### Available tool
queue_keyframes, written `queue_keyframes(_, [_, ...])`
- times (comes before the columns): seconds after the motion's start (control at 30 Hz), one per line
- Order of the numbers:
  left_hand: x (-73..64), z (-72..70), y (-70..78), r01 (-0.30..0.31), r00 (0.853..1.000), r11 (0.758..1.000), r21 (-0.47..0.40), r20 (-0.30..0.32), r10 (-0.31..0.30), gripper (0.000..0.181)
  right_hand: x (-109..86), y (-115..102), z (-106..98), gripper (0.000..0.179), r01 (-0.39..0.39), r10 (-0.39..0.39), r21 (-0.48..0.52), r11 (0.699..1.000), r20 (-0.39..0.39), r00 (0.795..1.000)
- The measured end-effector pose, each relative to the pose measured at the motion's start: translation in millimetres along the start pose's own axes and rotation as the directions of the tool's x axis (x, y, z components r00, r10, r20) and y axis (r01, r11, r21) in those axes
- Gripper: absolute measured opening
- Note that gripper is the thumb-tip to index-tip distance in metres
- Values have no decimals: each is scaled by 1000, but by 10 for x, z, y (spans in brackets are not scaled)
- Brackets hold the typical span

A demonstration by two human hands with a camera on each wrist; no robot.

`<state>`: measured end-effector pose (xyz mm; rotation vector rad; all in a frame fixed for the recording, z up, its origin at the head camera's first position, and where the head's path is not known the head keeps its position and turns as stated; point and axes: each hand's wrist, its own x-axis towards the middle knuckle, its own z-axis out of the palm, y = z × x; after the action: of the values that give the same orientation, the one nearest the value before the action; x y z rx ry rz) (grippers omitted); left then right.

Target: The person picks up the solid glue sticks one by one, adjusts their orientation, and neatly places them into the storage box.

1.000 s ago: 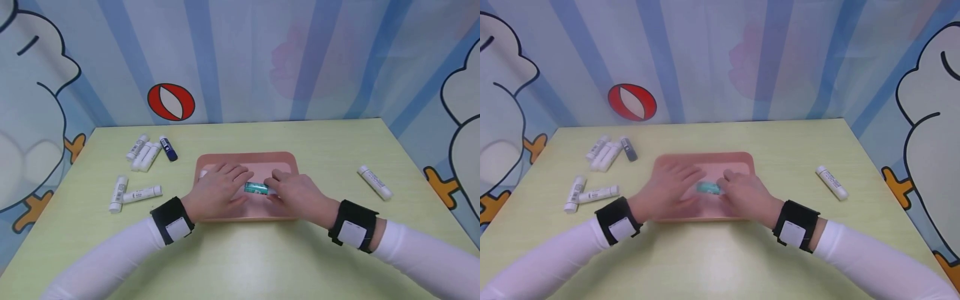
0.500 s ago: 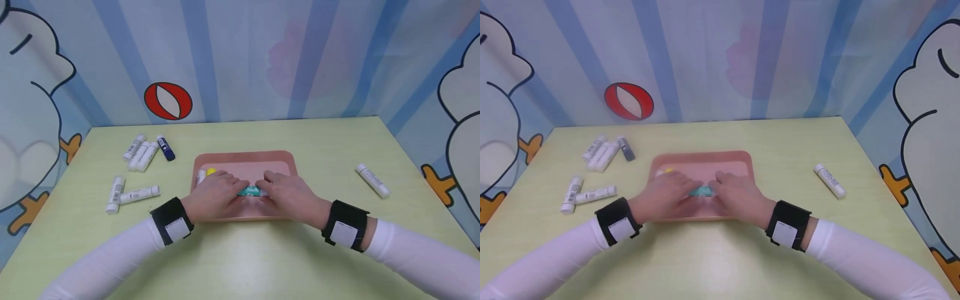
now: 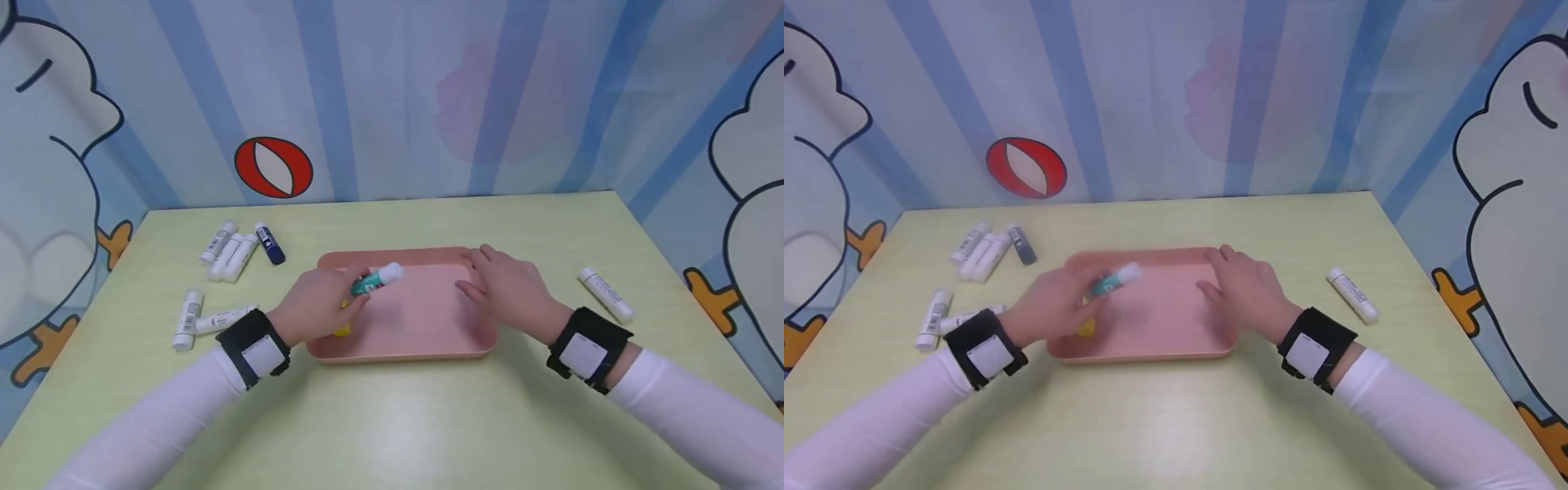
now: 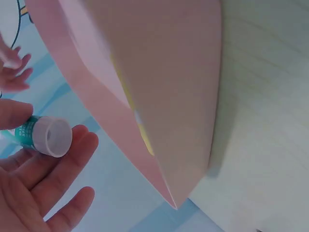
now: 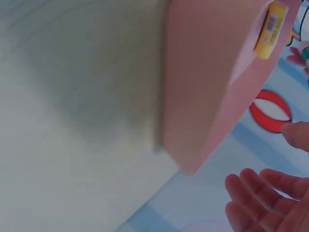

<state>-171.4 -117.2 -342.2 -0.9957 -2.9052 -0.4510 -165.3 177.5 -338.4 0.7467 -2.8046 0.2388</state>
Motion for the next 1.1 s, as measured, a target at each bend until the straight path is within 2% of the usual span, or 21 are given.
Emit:
queue_keyframes(0.07, [-12, -32, -24, 45, 999, 998, -42, -5, -46, 38, -17, 89, 29, 44, -56, 56, 2, 998, 7, 998])
queue_keyframes(0.17, [-16, -61, -51, 81, 997, 993, -87, -8, -82, 48, -49, 182, 70, 42, -128, 127, 9, 992, 23, 992])
queue_keyframes(0.27, [-7, -76, -70, 90, 996, 994, -67, -16, -92, 46, -65, 223, 106, 43, -193, 192, 18, 981, 61, 980])
queue_keyframes(0.4, [8, -73, -89, 92, 996, 994, -63, -13, -93, 40, -66, 239, 154, 47, -292, 277, 71, 954, 164, 947])
queue_keyframes(0.5, [14, -56, -96, 90, 996, 991, -96, -7, -91, 43, -67, 251, 202, 49, -349, 315, 128, 928, 228, 921])
queue_keyframes(0.7, [38, -28, -105, 102, 994, 981, -165, -15, -106, 50, -67, 264, 305, 39, -390, 321, 235, 890, 286, 903])
queue_keyframes(0.87, [77, -39, -101, 151, 988, 972, -179, 8, -152, 49, -46, 232, 314, 33, -376, 291, 310, 873, 287, 913])
queue_keyframes(0.97, [105, -56, -101, 173, 985, 960, -221, 29, -170, 59, -35, 222, 306, 31, -371, 279, 330, 868, 294, 914])
queue_keyframes(1.1, [141, -64, -100, 126, 992, 957, -261, 46, -118, 71, -26, 218, 306, 30, -379, 277, 340, 861, 312, 909])
